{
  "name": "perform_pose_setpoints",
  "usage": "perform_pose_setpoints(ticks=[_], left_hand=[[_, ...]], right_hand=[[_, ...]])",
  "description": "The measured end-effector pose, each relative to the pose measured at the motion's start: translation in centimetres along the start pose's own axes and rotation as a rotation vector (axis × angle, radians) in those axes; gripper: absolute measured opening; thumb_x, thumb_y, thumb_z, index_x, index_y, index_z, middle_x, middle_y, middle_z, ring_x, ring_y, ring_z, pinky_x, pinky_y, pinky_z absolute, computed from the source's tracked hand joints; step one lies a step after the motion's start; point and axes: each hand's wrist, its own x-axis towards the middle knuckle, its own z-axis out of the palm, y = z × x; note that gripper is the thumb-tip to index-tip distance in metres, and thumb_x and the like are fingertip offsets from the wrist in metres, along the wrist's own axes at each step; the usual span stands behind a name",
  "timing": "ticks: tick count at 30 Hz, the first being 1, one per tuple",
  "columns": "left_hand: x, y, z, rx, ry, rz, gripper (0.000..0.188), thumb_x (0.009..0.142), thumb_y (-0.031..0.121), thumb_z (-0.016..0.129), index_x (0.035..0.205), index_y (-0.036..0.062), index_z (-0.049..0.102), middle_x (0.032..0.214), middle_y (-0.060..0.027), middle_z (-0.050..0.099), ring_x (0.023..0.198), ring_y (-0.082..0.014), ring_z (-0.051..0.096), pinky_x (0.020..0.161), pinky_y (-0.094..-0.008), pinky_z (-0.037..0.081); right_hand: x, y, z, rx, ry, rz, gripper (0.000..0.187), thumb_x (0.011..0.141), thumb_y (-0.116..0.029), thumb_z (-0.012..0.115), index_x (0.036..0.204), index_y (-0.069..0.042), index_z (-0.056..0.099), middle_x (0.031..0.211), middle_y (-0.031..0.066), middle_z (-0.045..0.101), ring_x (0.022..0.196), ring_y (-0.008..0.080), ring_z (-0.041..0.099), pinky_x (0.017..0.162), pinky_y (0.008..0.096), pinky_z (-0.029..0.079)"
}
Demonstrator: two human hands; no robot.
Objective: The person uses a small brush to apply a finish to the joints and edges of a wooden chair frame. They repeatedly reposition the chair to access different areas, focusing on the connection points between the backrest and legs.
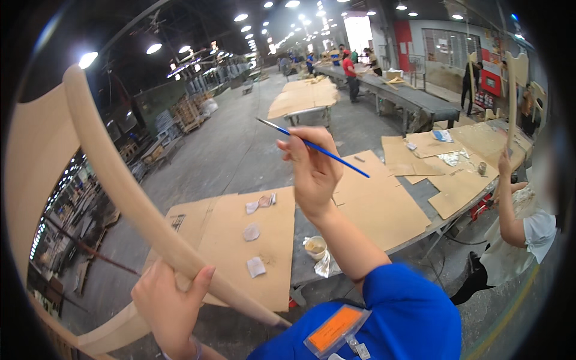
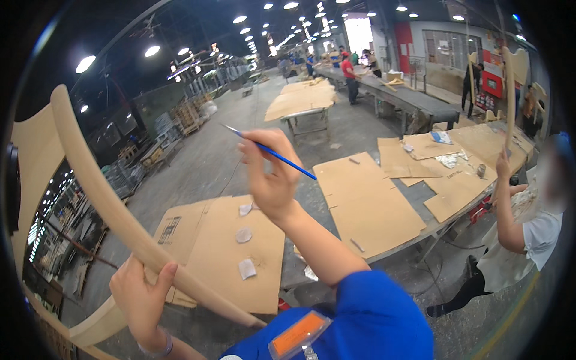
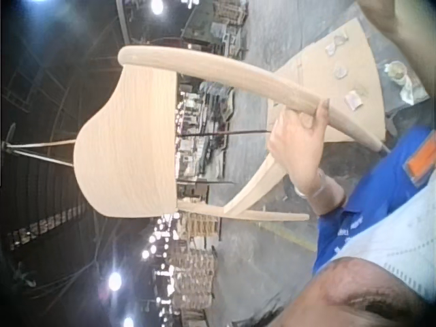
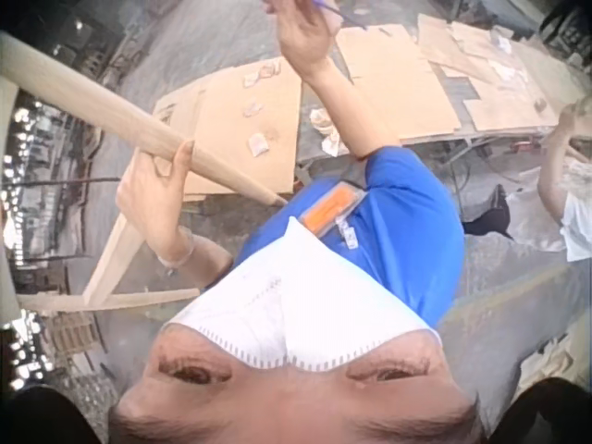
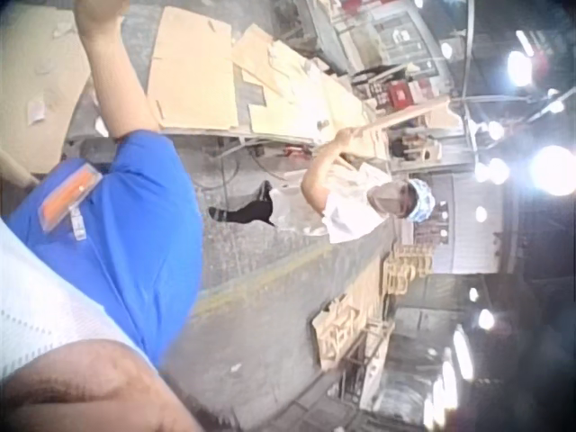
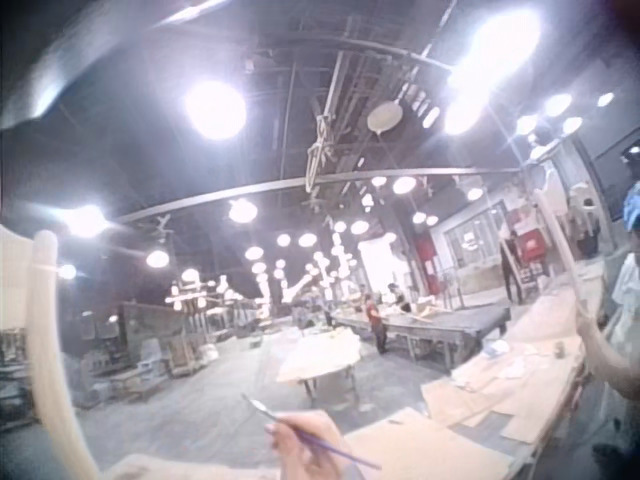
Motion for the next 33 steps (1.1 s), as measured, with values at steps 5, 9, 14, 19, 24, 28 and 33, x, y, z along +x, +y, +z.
perform_pose_setpoints(ticks=[5, 9, 14, 19, 24, 28, 33], left_hand=[[-0.5, -1.2, -0.7, 0.034, 0.032, 0.028, 0.043, 0.086, 0.040, 0.078, 0.099, 0.0003, 0.070, 0.088, -0.0202, 0.072, 0.087, -0.0463, 0.067, 0.074, -0.0488, 0.051], [-0.5, -1.0, -1.9, 0.088, -0.108, -0.065, 0.049, 0.089, 0.045, 0.076, 0.108, -0.0002, 0.069, 0.094, -0.0227, 0.073, 0.091, -0.0450, 0.069, 0.079, -0.0498, 0.052], [-0.8, -1.1, -2.1, 0.192, -0.122, -0.132, 0.061, 0.090, 0.065, 0.070, 0.117, 0.0104, 0.075, 0.100, -0.0215, 0.076, 0.094, -0.0466, 0.070, 0.081, -0.0534, 0.054], [0.4, -0.9, -1.4, 0.194, -0.086, -0.104, 0.064, 0.090, 0.066, 0.070, 0.119, 0.0087, 0.075, 0.101, -0.0221, 0.076, 0.093, -0.0441, 0.072, 0.081, -0.0523, 0.054], [0.6, -0.2, -0.2, -0.037, 0.198, 0.043, 0.046, 0.087, 0.038, 0.080, 0.101, -0.0039, 0.066, 0.089, -0.0228, 0.073, 0.086, -0.0396, 0.073, 0.076, -0.0460, 0.054], [0.0, -0.2, -0.9, 0.001, 0.086, -0.039, 0.047, 0.084, 0.041, 0.084, 0.099, -0.0009, 0.068, 0.076, -0.0151, 0.073, 0.065, -0.0334, 0.072, 0.062, -0.0411, 0.054], [1.3, 1.4, -2.6, 0.072, 0.096, -0.050, 0.058, 0.082, 0.060, 0.080, 0.096, 0.0042, 0.071, 0.067, -0.0130, 0.068, 0.062, -0.0366, 0.068, 0.057, -0.0429, 0.051]], right_hand=[[7.0, 11.3, -6.9, -0.535, 0.065, 0.072, 0.020, 0.105, -0.010, 0.059, 0.108, 0.004, 0.073, 0.092, 0.0139, 0.074, 0.080, 0.0192, 0.070, 0.072, 0.0335, 0.054], [10.5, 13.4, -10.6, -0.645, -0.094, -0.116, 0.019, 0.100, -0.008, 0.065, 0.112, 0.004, 0.073, 0.098, 0.0219, 0.073, 0.087, 0.0354, 0.070, 0.079, 0.0391, 0.053], [0.7, 1.2, -14.3, -0.593, -0.048, -0.118, 0.019, 0.092, 0.004, 0.070, 0.110, -0.001, 0.075, 0.091, 0.0165, 0.070, 0.083, 0.0338, 0.066, 0.079, 0.0392, 0.053], [7.9, 6.3, -14.2, -0.815, 0.078, -0.267, 0.014, 0.094, -0.009, 0.070, 0.106, -0.003, 0.076, 0.091, 0.0150, 0.069, 0.087, 0.0352, 0.063, 0.077, 0.0420, 0.051], [9.1, 4.8, -10.8, -0.600, 0.007, -0.170, 0.015, 0.097, -0.009, 0.068, 0.108, -0.004, 0.076, 0.091, 0.0116, 0.071, 0.086, 0.0301, 0.065, 0.075, 0.0388, 0.052], [6.0, -3.1, -4.2, 0.138, -0.187, 0.092, 0.022, 0.107, -0.013, 0.061, 0.118, 0.001, 0.074, 0.096, 0.0106, 0.075, 0.081, 0.0136, 0.070, 0.071, 0.0273, 0.057], [11.6, -6.8, 5.5, 0.451, -0.259, -0.113, 0.023, 0.109, -0.012, 0.057, 0.118, 0.007, 0.065, 0.104, 0.0129, 0.072, 0.088, 0.0177, 0.074, 0.076, 0.0306, 0.064]])
